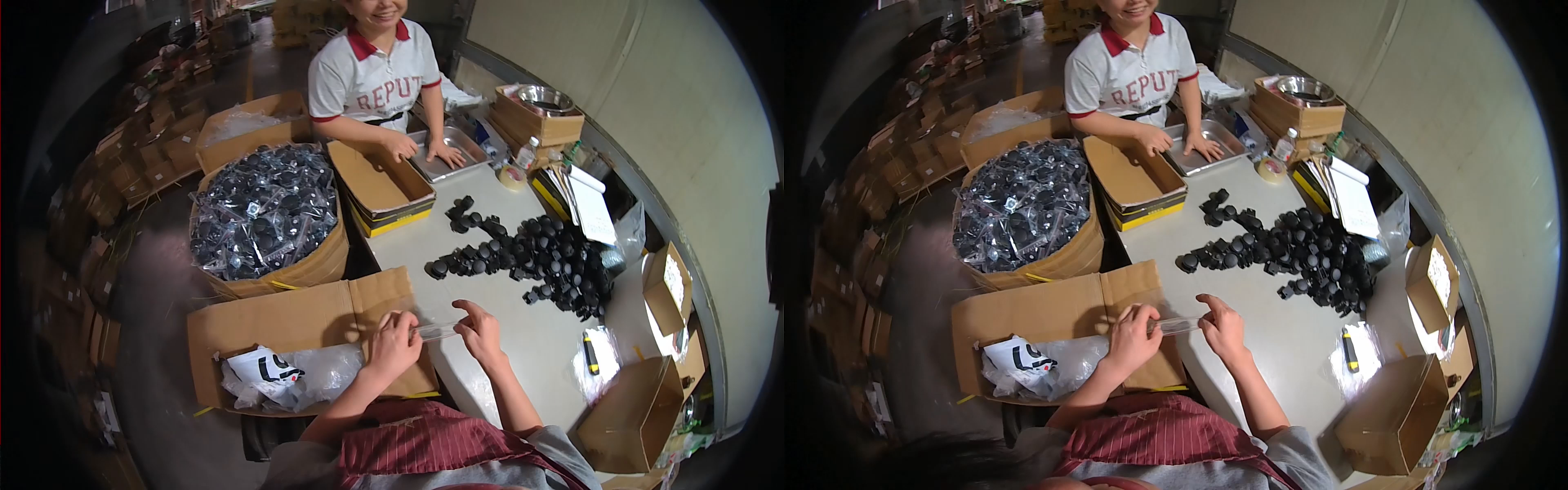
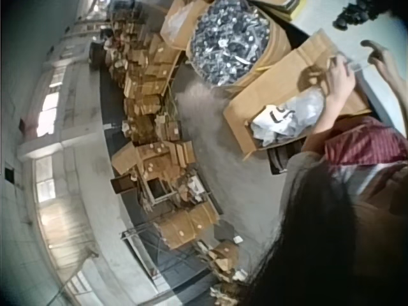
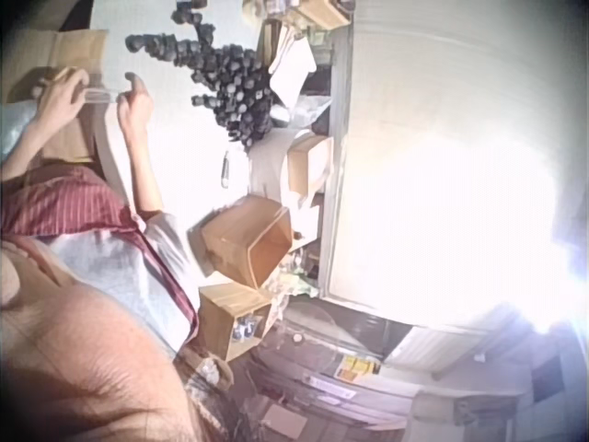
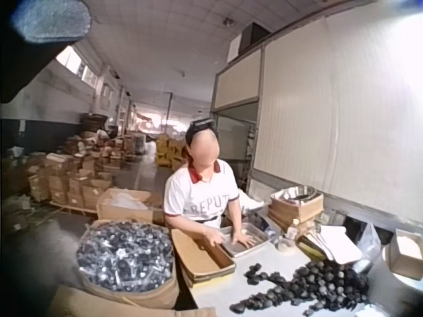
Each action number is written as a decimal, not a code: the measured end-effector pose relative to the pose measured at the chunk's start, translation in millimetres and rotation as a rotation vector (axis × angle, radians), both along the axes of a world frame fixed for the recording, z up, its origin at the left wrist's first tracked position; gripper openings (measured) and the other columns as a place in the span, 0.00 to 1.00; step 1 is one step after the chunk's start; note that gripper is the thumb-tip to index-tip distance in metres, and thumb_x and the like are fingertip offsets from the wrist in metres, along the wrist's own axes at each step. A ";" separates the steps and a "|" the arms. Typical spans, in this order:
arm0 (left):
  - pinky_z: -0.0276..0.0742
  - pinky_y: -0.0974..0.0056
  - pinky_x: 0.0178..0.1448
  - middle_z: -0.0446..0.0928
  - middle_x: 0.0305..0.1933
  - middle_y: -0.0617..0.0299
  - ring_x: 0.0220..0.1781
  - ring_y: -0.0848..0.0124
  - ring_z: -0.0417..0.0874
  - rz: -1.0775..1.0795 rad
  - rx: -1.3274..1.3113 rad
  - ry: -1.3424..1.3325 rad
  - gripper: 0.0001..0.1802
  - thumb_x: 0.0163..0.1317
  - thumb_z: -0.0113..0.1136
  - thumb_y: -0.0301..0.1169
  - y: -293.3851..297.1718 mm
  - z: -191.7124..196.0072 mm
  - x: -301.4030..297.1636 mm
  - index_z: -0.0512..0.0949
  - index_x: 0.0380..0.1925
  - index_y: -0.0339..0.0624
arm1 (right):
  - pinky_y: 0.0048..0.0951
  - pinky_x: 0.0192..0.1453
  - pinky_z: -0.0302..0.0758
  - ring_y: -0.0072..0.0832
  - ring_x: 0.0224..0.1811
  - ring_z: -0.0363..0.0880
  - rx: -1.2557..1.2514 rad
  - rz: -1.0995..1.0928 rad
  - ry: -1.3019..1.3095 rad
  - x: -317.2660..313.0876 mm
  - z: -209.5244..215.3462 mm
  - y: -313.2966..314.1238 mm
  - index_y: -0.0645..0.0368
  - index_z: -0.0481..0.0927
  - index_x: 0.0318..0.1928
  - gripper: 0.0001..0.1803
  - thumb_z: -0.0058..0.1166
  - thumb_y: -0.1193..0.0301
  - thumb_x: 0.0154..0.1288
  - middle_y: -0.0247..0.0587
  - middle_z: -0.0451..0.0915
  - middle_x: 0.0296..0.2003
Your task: Packaging small black plastic caps into individual plastic bags at a factory workstation.
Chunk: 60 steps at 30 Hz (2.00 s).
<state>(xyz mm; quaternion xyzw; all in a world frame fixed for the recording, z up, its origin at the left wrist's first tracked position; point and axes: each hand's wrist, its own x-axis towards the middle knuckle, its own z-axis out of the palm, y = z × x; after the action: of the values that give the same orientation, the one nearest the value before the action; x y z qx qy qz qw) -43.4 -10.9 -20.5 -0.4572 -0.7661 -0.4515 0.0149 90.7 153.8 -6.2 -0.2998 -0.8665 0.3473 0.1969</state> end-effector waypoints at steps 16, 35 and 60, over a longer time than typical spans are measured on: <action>0.79 0.57 0.39 0.85 0.38 0.56 0.38 0.56 0.84 0.262 0.206 0.106 0.06 0.70 0.58 0.28 -13.6 26.3 -60.9 0.81 0.42 0.40 | 0.72 0.75 0.39 0.51 0.74 0.57 0.684 0.266 -0.019 -66.8 -110.6 120.8 0.45 0.75 0.64 0.34 0.55 0.41 0.63 0.42 0.72 0.65; 0.77 0.58 0.43 0.75 0.39 0.62 0.44 0.61 0.77 -0.428 -0.074 0.469 0.11 0.53 0.60 0.25 101.5 -123.0 72.4 0.82 0.37 0.47 | 0.44 0.64 0.71 0.50 0.59 0.74 0.135 -0.524 -0.001 162.1 -112.4 49.3 0.66 0.73 0.61 0.36 0.67 0.55 0.59 0.58 0.73 0.58; 0.79 0.61 0.37 0.78 0.30 0.62 0.35 0.63 0.82 -0.334 -0.029 0.500 0.09 0.59 0.61 0.27 88.0 -124.7 48.5 0.79 0.41 0.47 | 0.45 0.51 0.80 0.55 0.45 0.79 0.150 -0.564 -0.248 156.1 -79.5 28.8 0.52 0.69 0.64 0.38 0.71 0.68 0.53 0.62 0.70 0.53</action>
<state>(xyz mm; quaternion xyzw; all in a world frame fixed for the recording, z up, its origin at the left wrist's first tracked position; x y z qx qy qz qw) 5.2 77.1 -145.1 -0.6738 -0.6594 -0.3102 0.1220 246.7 182.6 -85.8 -0.5530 -0.7898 0.1750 0.1995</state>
